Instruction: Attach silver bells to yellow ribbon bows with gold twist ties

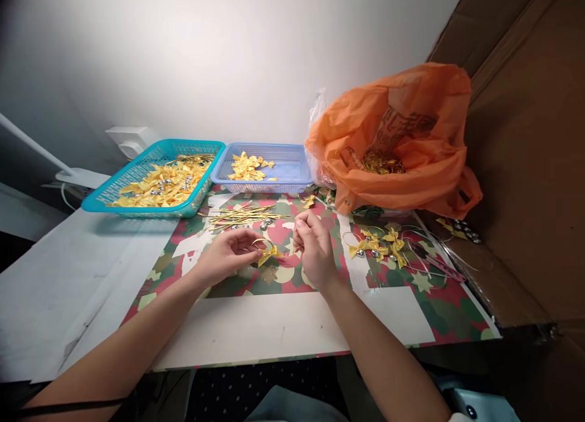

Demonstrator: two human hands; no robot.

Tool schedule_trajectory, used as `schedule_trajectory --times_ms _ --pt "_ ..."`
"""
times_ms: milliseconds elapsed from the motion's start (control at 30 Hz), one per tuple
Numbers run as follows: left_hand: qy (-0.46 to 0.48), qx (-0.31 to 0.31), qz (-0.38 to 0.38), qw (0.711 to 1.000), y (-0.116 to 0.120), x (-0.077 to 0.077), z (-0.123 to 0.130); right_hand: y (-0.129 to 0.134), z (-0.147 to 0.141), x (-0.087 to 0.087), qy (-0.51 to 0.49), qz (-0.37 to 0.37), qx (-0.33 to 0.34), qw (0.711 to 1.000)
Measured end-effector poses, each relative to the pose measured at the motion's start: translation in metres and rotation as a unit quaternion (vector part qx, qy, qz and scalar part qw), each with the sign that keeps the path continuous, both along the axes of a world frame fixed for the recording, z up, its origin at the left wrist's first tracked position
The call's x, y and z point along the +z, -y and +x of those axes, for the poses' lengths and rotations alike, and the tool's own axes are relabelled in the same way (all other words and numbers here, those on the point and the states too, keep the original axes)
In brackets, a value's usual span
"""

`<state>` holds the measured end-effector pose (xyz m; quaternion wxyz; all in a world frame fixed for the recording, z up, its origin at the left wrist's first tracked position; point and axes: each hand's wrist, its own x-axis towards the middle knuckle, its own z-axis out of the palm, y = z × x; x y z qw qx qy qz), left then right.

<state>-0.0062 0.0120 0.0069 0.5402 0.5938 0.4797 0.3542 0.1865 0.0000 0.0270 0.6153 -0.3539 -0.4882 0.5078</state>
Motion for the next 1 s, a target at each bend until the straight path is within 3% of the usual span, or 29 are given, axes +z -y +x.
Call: schedule_trajectory --times_ms 133,267,467,533,700,1000 --pt "-0.039 -0.008 0.048 0.998 0.001 -0.003 0.0 0.004 0.004 0.006 -0.038 0.038 0.019 0.998" --pt "-0.054 -0.004 0.047 0.997 0.001 -0.004 0.0 0.007 0.008 0.01 -0.045 0.07 0.027 0.996" --pt "-0.03 0.013 -0.006 0.999 0.0 -0.003 0.002 0.006 0.007 0.007 0.119 0.122 -0.113 0.979" --pt "-0.014 0.037 -0.01 0.999 0.001 -0.001 0.003 0.006 0.004 0.004 0.181 0.106 -0.12 0.97" --pt "0.058 0.084 0.003 0.995 0.003 0.001 0.004 0.005 -0.005 -0.004 0.255 0.033 -0.062 0.964" --pt "0.118 0.083 0.047 0.988 0.006 0.003 0.006 0.002 -0.018 -0.016 0.192 -0.04 -0.033 0.98"
